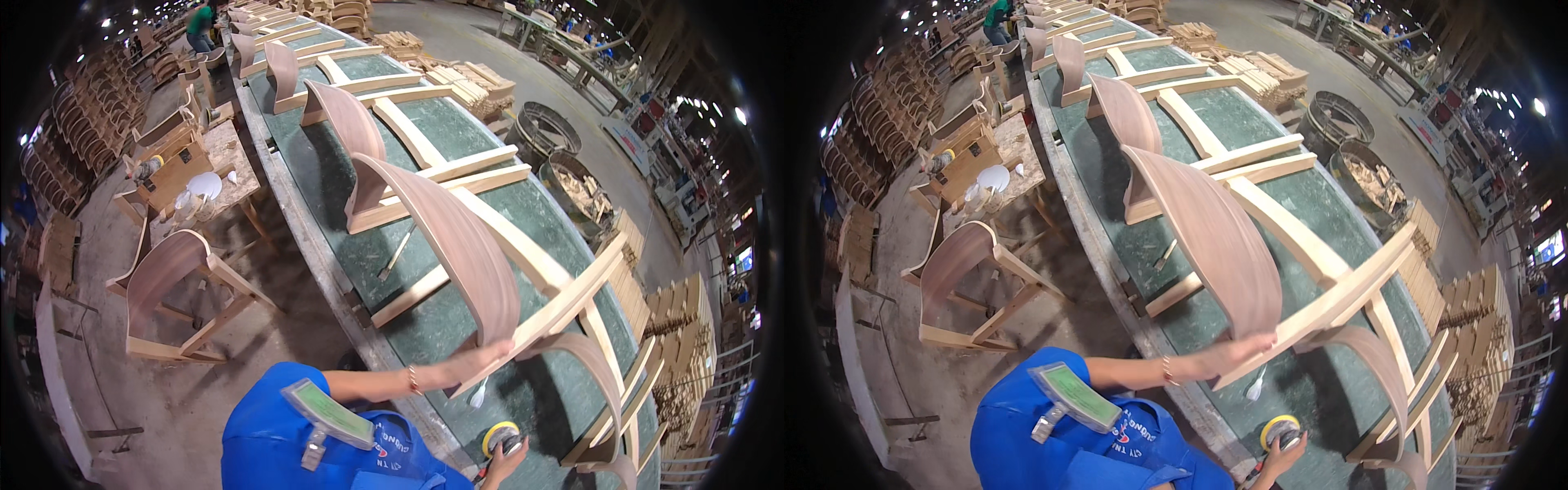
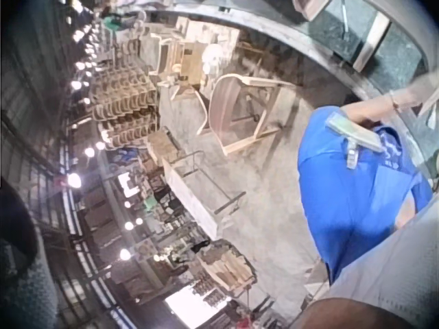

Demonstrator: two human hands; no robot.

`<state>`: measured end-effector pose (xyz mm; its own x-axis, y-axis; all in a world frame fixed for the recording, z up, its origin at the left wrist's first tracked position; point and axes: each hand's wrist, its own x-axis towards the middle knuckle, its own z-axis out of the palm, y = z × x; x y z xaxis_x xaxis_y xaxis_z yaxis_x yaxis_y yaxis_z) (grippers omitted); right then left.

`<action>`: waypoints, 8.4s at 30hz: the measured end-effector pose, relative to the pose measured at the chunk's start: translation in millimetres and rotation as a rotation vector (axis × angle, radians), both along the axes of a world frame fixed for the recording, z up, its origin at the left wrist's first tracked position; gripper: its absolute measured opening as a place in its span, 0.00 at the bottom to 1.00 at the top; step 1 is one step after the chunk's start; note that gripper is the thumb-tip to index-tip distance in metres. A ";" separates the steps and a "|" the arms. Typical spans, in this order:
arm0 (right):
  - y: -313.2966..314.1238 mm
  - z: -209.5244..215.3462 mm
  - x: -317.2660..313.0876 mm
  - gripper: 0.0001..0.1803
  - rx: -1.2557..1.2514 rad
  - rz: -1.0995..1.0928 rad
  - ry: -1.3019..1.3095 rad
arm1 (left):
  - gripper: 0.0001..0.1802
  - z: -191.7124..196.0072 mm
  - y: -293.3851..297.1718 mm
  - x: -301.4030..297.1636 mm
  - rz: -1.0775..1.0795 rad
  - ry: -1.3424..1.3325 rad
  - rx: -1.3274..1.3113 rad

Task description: The person assembles wooden chair parts by fitting curved pieces together, sanding edges with an orbital sander, and applying glue to joints. The person repeatedly handles chair frames and individual wooden components on a workbench in a factory setting.

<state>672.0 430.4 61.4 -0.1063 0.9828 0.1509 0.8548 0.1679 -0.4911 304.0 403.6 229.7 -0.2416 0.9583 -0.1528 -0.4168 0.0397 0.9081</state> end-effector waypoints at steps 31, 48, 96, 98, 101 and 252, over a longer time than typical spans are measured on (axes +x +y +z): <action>-79.5 331.1 -254.8 0.47 0.217 1.347 0.195 | 0.52 118.8 -118.8 -111.0 0.372 -0.295 0.488; -89.9 327.9 -235.2 0.40 0.021 1.451 0.126 | 0.50 110.8 -127.1 -93.1 0.380 -0.284 0.477; -94.0 325.9 -235.0 0.43 0.061 1.542 0.120 | 0.50 112.6 -123.5 -87.5 0.375 -0.359 0.493; -95.4 325.4 -231.9 0.43 0.024 1.567 0.088 | 0.50 113.4 -124.4 -88.8 0.360 -0.362 0.510; -90.4 325.5 -227.7 0.43 -0.006 1.554 0.093 | 0.50 112.9 -127.1 -88.4 0.379 -0.351 0.507; -98.5 -19.5 -348.8 0.31 -1.748 0.180 2.170 | 0.25 268.0 4.7 -156.1 -0.064 0.100 0.836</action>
<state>323.1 332.0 41.8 -0.9016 0.3729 -0.2193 -0.4078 -0.9018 0.1431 147.9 408.3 497.7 -0.1572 0.7585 0.6324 -0.3530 -0.6412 0.6813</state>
